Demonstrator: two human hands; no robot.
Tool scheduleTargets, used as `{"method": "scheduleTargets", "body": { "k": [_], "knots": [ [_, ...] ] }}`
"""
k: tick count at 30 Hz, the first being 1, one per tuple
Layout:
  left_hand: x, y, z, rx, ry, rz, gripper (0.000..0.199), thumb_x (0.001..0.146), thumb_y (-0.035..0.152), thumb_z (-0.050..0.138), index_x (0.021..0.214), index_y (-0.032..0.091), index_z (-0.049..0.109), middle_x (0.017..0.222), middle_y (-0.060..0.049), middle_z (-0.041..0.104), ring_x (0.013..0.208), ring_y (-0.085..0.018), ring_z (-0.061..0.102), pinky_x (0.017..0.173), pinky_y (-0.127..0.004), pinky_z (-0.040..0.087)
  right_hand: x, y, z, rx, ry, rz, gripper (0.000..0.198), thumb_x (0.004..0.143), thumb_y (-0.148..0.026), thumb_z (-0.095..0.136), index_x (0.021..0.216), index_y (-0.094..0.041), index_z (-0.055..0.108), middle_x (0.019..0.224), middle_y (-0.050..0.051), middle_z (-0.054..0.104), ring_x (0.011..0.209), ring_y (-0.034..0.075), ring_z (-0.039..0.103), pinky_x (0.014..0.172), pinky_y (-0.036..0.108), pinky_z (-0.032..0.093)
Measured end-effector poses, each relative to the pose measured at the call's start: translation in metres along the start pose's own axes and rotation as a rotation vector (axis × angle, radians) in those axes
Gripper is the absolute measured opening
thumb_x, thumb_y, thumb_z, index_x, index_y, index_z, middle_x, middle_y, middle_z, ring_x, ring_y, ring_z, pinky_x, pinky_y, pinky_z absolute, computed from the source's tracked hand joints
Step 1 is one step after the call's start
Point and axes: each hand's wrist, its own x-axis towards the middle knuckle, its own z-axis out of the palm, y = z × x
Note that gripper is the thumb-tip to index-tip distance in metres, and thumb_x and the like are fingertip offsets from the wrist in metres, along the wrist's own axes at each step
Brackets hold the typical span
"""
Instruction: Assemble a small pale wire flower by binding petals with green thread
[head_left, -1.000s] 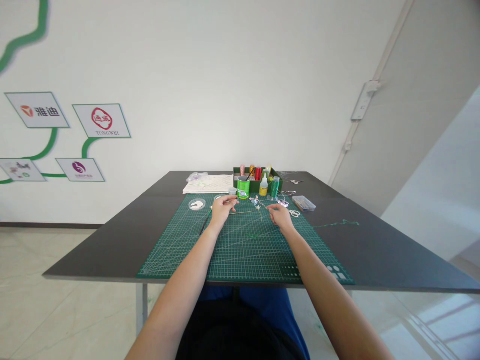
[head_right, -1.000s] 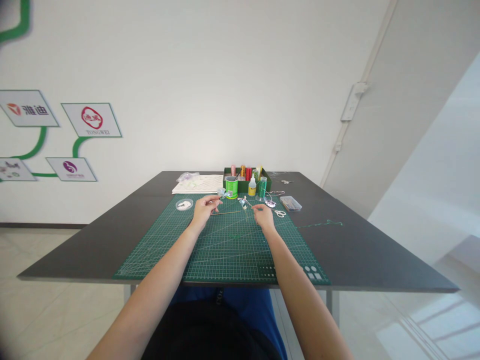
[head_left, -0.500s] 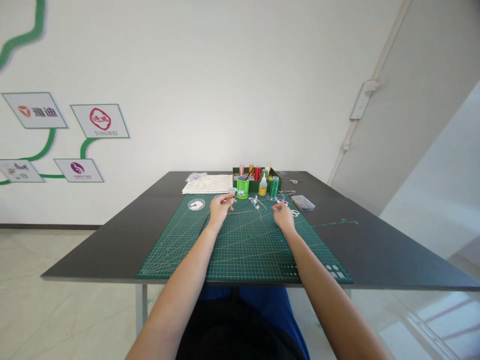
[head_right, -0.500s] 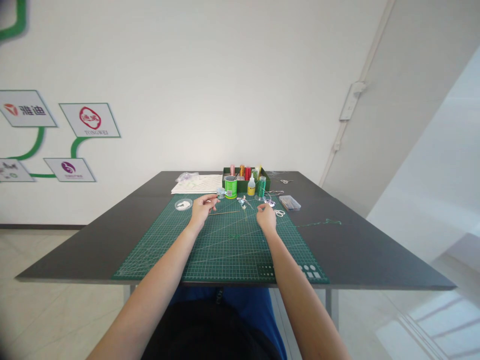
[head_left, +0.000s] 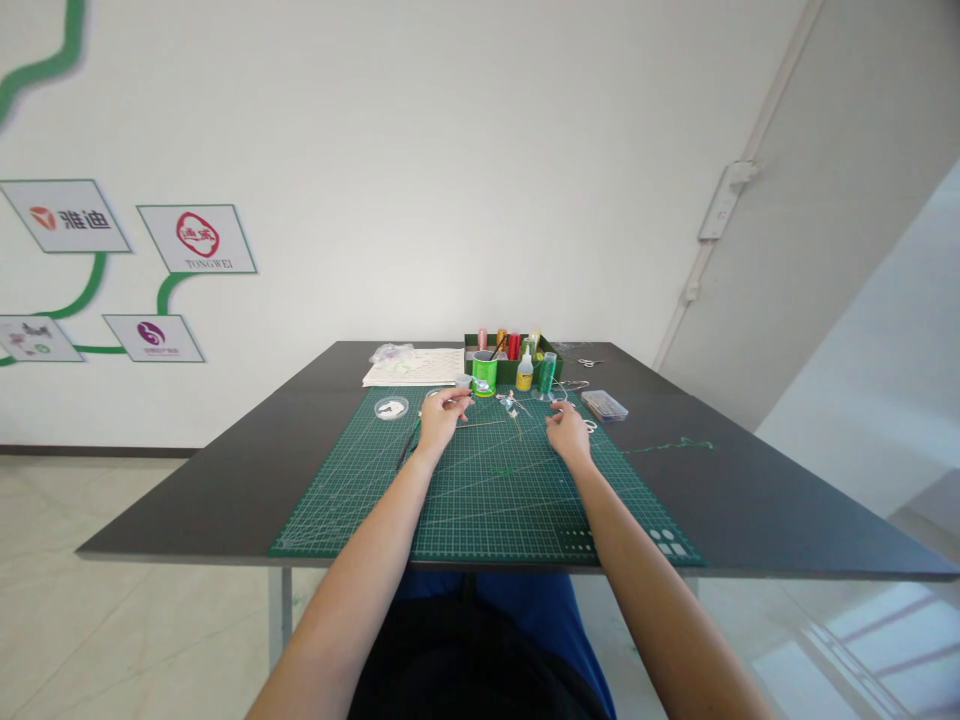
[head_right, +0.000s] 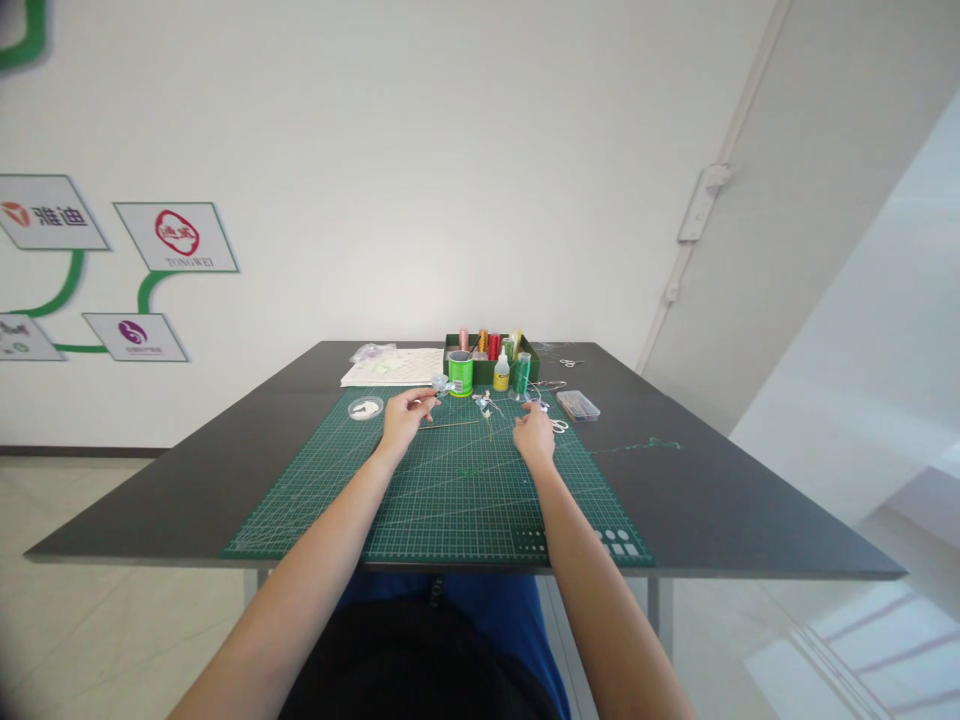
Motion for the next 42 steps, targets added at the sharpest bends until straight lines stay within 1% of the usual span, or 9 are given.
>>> {"method": "scheduleTargets", "body": {
  "k": [5,10,15,19,22,27,33,38,42],
  "knots": [
    [-0.002,0.001,0.003,0.035,-0.027,0.009,0.021,0.075,0.020,0.070,0.093,0.014,0.077,0.081,-0.006,0.077,0.051,-0.010,0.059,0.054,-0.024,0.051,-0.001,-0.008,-0.003,0.171,0.037,-0.081,0.040,0.075,-0.012,0.057,0.114,-0.017,0.065,0.113,0.011,0.069,0.101,0.025,0.064,0.093,0.039,0.047],
    [-0.005,0.000,0.008,0.062,-0.077,0.001,0.020,0.078,0.017,0.068,0.095,0.014,0.077,0.083,-0.006,0.078,0.051,-0.011,0.060,0.054,-0.024,0.050,-0.008,-0.019,-0.002,0.305,-0.066,-0.118,0.040,0.077,-0.015,0.058,0.116,-0.018,0.064,0.121,0.011,0.068,0.066,0.015,0.060,0.079,0.036,0.052],
    [-0.007,-0.003,0.011,0.093,-0.103,0.007,0.018,0.080,0.018,0.069,0.096,0.014,0.077,0.084,-0.006,0.077,0.051,-0.011,0.060,0.055,-0.025,0.050,-0.011,-0.021,0.006,0.483,-0.160,-0.099,0.040,0.075,-0.017,0.061,0.115,-0.019,0.062,0.121,0.009,0.068,0.057,0.010,0.059,0.064,0.030,0.053],
    [-0.008,-0.003,0.012,0.130,-0.114,0.008,0.018,0.079,0.015,0.069,0.095,0.016,0.077,0.085,-0.005,0.077,0.050,-0.011,0.060,0.056,-0.025,0.050,-0.014,-0.025,0.005,0.680,-0.337,-0.023,0.052,0.071,-0.023,0.066,0.123,-0.021,0.060,0.131,0.013,0.064,0.054,0.010,0.060,0.040,0.022,0.040],
    [-0.011,-0.001,0.015,0.153,-0.120,0.021,0.017,0.078,0.014,0.069,0.093,0.016,0.077,0.085,-0.004,0.077,0.049,-0.010,0.059,0.057,-0.025,0.050,-0.021,-0.033,-0.001,0.771,-0.507,0.008,0.059,0.072,-0.025,0.069,0.129,-0.021,0.058,0.141,0.017,0.058,0.054,0.011,0.063,0.033,0.020,0.031],
    [-0.014,0.001,0.018,0.176,-0.145,0.041,0.016,0.078,0.015,0.070,0.093,0.015,0.077,0.087,-0.005,0.077,0.049,-0.010,0.058,0.057,-0.025,0.049,-0.035,-0.047,-0.011,0.831,-0.758,-0.022,0.060,0.077,-0.028,0.073,0.135,-0.025,0.057,0.149,0.016,0.052,0.067,0.016,0.071,0.035,0.019,0.036],
    [-0.016,0.002,0.019,0.170,-0.178,0.048,0.017,0.080,0.014,0.069,0.095,0.014,0.077,0.089,-0.006,0.077,0.052,-0.011,0.061,0.057,-0.025,0.051,-0.044,-0.050,-0.012,0.888,-1.032,-0.066,0.064,0.080,-0.033,0.076,0.139,-0.026,0.052,0.139,0.017,0.062,0.065,0.016,0.073,0.042,0.020,0.046],
    [-0.018,0.003,0.020,0.174,-0.173,0.025,0.020,0.081,0.009,0.066,0.097,0.013,0.076,0.090,-0.007,0.077,0.051,-0.011,0.062,0.056,-0.025,0.052,-0.045,-0.051,-0.013,0.944,-1.081,-0.026,0.062,0.080,-0.031,0.078,0.137,-0.022,0.054,0.128,0.015,0.069,0.079,0.019,0.076,0.066,0.028,0.060],
    [-0.018,0.003,0.020,0.192,-0.158,0.033,0.019,0.080,0.008,0.066,0.095,0.013,0.076,0.088,-0.006,0.077,0.051,-0.010,0.061,0.057,-0.024,0.051,-0.042,-0.049,-0.010,0.956,-1.063,-0.001,0.057,0.082,-0.030,0.078,0.133,-0.017,0.057,0.113,0.015,0.075,0.078,0.017,0.075,0.069,0.027,0.060]
  ]
}}
